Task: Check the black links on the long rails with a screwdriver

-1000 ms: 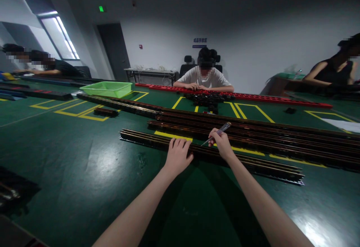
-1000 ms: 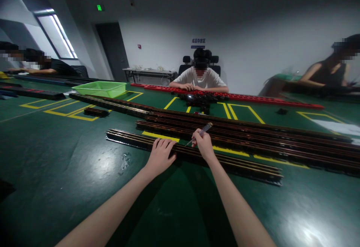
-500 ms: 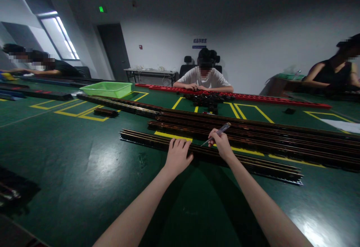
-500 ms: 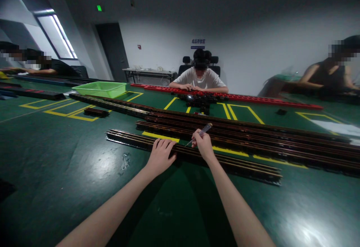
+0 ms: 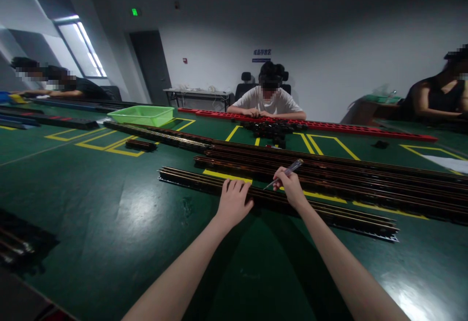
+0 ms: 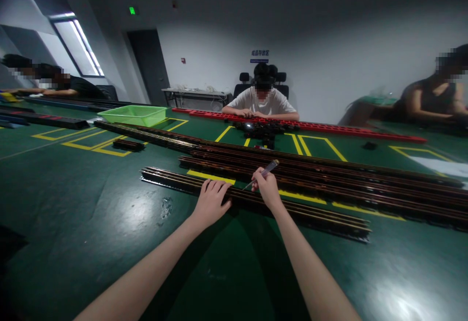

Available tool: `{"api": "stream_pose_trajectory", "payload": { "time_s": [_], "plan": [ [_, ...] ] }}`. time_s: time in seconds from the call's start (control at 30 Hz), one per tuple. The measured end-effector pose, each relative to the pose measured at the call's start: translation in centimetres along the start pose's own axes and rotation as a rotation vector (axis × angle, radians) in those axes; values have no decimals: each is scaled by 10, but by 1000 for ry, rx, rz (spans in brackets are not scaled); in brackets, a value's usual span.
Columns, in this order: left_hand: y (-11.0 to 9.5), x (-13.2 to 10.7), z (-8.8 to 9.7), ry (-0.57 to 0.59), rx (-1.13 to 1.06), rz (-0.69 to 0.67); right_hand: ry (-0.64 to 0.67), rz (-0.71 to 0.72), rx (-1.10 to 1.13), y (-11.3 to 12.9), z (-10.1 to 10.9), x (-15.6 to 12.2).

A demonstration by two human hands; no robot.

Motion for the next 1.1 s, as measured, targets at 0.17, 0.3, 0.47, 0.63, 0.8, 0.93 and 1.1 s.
{"api": "stream_pose_trajectory", "payload": {
  "time_s": [0.17,0.3,0.47,0.63,0.8,0.93,1.1],
  "plan": [
    [-1,0,1,0,3,-3,0,-4,-6,1,0,-1],
    [-1,0,1,3,10,-1,-7,-1,7,0,0,0],
    [-1,0,1,10,9,3,-4,5,-1,-2,1,1],
    [-1,0,0,7,15,-3,0,12,12,-4,1,2],
    [-1,0,0,2,16,-1,-1,11,3,-2,1,1],
    [0,1,0,6,8,-3,-1,11,-1,-1,1,1],
    [0,0,1,3,1,-2,5,20,-10,0,0,0]
  ]
}}
Point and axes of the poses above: each hand's wrist, its own x-axis towards the middle knuckle, its own z-axis out of the back of the hand, y = z × x, the point moved 7 cm from there along x, towards the middle knuckle, and after that the axes turned 4 degrees about -y, right-handed, at the moved point
